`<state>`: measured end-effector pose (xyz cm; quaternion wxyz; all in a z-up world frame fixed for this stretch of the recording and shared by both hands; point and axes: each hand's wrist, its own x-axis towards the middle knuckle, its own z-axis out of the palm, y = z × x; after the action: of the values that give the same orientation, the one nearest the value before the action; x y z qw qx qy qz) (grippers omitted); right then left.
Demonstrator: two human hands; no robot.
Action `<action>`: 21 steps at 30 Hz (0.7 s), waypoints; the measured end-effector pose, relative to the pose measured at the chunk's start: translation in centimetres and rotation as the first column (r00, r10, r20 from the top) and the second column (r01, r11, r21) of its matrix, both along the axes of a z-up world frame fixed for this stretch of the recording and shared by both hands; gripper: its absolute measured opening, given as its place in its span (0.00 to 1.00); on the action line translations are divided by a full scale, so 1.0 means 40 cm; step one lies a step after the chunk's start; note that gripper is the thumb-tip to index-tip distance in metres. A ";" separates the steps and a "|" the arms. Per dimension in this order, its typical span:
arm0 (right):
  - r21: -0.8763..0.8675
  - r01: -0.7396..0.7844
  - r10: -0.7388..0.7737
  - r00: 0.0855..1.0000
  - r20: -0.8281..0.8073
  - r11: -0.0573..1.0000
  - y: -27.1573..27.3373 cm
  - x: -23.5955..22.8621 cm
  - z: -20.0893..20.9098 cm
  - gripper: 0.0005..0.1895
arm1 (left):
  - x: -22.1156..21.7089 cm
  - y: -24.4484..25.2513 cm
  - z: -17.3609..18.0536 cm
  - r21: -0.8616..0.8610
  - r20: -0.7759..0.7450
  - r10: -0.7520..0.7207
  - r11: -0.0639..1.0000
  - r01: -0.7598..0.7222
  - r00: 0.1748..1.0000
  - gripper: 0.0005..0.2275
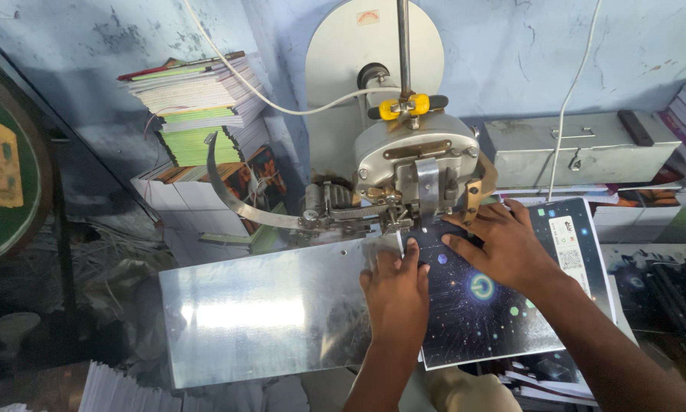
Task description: The person repeatedly picks up a book from a stack, places it under a binding machine, and operates the machine to stitch the spine. After each cycle, the person removes the bound book and places it on a separate stack.
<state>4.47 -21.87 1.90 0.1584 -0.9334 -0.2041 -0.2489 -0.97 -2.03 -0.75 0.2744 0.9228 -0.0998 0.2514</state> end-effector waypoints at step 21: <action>-0.076 0.088 -0.113 0.883 -0.456 0.993 -0.072 0.028 0.089 0.34 | 0.005 0.006 -0.023 0.105 0.058 0.006 0.994 -0.012 0.998 0.21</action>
<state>5.60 -24.76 5.45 0.1644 -0.9789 -0.1189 -0.0233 -0.76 -1.79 -1.68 0.2214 0.9287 -0.1165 0.2737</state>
